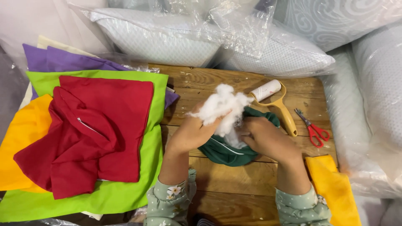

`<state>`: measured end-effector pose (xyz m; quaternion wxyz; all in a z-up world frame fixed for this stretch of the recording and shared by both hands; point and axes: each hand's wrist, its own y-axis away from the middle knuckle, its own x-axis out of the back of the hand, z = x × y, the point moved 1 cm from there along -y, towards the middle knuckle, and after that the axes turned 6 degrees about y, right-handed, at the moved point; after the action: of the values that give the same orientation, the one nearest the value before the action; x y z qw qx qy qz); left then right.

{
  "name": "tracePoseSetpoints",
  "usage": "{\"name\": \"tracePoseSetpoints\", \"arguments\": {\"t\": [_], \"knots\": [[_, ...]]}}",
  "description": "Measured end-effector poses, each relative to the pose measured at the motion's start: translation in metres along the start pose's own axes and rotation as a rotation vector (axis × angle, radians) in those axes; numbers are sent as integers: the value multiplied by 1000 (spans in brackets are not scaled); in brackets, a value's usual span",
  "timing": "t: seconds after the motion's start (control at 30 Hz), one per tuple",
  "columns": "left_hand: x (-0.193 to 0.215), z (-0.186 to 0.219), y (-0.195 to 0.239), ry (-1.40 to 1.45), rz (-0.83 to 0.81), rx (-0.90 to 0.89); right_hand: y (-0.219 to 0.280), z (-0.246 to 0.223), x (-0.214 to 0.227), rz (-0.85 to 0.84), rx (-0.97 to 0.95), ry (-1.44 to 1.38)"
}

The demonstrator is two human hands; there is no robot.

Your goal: The person repeatedly takes handfuls of white cotton-like filling from a large plastic bag and stuffs it into a green fabric pouch. They use both hands to push the material inside and adjust the pouch opening. The workspace includes a wooden table with other colorful fabrics and tools nearby.

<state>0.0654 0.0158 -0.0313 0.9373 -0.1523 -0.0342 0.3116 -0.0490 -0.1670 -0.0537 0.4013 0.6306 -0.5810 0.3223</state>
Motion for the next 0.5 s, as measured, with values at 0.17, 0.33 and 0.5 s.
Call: {"name": "tracePoseSetpoints", "arguments": {"t": [0.17, 0.33, 0.5], "knots": [[-1, -3, 1, -99, 33, -237, 55, -39, 50, 367, 85, -111], [-20, 1, 5, -78, 41, -256, 57, -45, 31, 564, 97, -621], [-41, -17, 0, 103, 45, -352, 35, -11, -5, 640, 97, -656]]}}
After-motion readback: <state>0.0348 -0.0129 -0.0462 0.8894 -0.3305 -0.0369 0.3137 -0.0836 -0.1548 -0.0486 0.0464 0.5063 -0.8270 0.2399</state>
